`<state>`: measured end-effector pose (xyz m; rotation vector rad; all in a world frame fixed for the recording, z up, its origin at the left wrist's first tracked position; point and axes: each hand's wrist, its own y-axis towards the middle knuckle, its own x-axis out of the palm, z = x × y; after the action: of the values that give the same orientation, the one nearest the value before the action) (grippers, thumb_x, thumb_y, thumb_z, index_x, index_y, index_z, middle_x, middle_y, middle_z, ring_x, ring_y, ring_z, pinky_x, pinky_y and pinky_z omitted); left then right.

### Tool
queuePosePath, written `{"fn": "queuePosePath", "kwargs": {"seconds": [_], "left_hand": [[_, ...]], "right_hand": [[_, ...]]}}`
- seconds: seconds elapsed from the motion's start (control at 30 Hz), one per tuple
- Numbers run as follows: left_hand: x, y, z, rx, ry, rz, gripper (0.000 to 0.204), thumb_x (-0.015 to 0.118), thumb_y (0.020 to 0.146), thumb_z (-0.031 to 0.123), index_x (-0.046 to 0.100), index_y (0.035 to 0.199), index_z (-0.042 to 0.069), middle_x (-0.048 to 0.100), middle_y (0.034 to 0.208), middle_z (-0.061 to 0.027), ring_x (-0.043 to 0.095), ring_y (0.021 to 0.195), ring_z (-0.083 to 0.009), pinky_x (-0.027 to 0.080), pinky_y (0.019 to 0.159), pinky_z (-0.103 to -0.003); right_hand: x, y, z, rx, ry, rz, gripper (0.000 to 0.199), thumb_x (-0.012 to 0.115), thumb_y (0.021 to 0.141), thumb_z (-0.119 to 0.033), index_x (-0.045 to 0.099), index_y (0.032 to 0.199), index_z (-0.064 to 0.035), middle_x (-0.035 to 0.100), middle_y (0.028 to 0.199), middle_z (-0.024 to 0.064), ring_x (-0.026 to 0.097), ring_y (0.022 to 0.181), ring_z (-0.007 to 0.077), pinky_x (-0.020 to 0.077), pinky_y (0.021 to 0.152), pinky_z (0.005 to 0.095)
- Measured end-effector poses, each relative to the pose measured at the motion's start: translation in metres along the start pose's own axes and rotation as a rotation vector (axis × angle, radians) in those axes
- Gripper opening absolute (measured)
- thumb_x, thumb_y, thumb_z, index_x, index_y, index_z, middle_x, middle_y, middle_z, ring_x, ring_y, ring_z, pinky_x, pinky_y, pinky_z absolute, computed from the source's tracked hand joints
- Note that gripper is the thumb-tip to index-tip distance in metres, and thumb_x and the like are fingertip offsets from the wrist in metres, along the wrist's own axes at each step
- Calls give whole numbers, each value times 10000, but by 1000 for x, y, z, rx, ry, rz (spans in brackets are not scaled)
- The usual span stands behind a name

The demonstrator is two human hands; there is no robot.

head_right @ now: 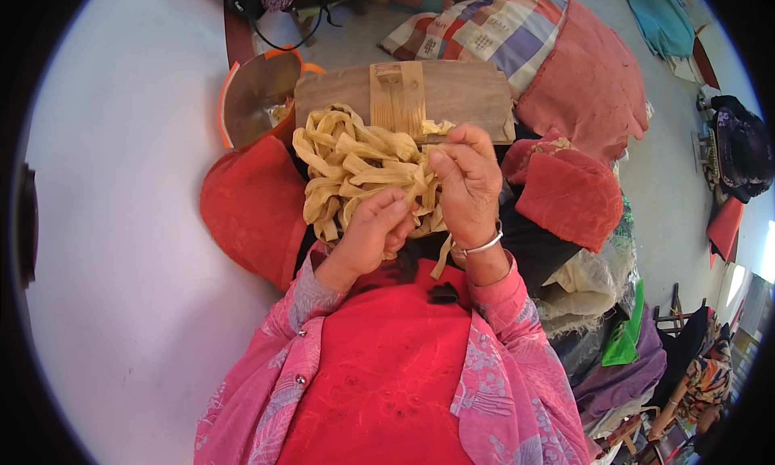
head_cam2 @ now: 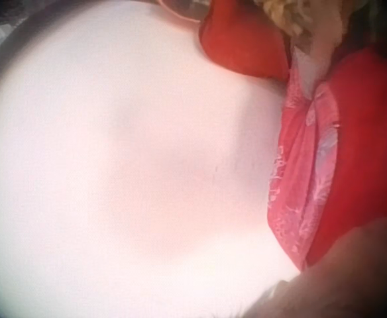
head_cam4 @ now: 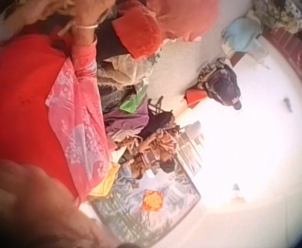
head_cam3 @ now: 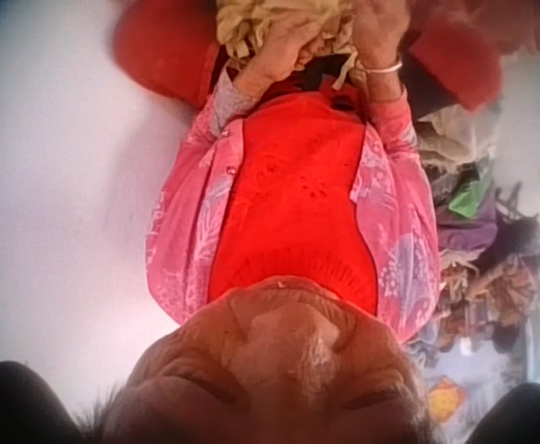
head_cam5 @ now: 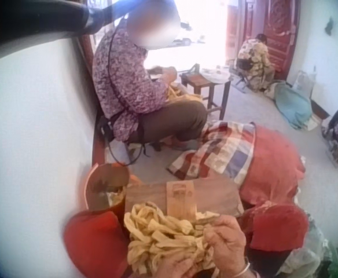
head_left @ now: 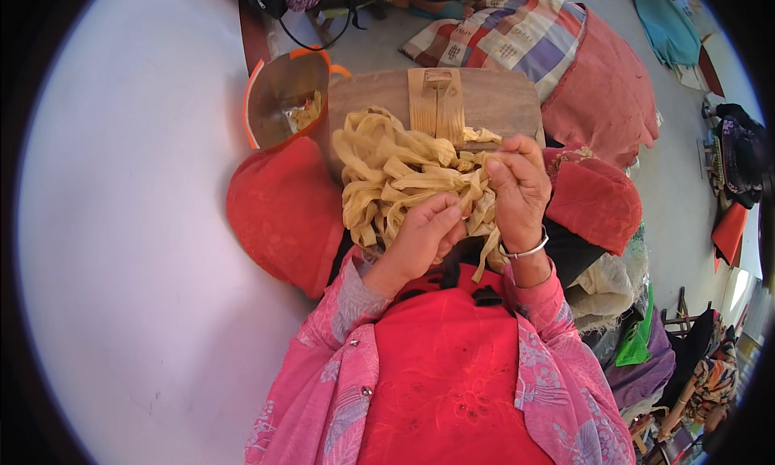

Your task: The person sorts through dried food strips by hand, picking them up from a pile and placing them into a bowl, then reaches into a large bag to pull out more strips and adds them to the pile.

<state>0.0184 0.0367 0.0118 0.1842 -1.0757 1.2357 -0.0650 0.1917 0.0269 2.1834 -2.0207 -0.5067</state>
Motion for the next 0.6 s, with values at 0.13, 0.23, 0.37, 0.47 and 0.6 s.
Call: {"fn": "queuePosePath", "kwargs": {"seconds": [0.13,0.23,0.37,0.47,0.6], "left_hand": [[-7,0,3,673,1160,308,126,590,932,101,611,1015,10,615,801,-76,588,659,-176,479,598,-309],[-6,3,23,868,1569,333,132,617,890,91,616,999,18,615,829,-126,611,711,-290,490,627,-358],[3,6,44,768,1668,269,133,632,868,97,628,984,31,630,855,-135,617,761,-347,492,628,-380],[-5,11,51,762,1623,221,117,626,882,109,630,964,26,630,844,-129,620,750,-326,488,620,-374],[-15,11,61,495,1374,69,153,608,924,148,632,934,-3,629,800,-96,609,711,-210,474,620,-328]], "right_hand": [[-6,6,13,455,441,-25,315,602,926,-108,583,1231,-33,582,1200,64,560,1042,148,442,920,273],[-18,22,18,389,256,-134,400,590,952,-233,553,1296,-33,617,1162,74,564,1047,138,449,914,278],[-27,36,13,388,47,-683,277,615,944,-252,662,1034,5,664,909,73,592,839,120,476,737,288],[-31,39,-7,352,-264,-806,304,640,922,-269,650,805,11,569,607,101,538,551,183,440,553,338],[-42,33,-13,153,-377,-868,314,653,908,-296,626,779,-11,522,627,148,487,556,313,435,547,356]]}}
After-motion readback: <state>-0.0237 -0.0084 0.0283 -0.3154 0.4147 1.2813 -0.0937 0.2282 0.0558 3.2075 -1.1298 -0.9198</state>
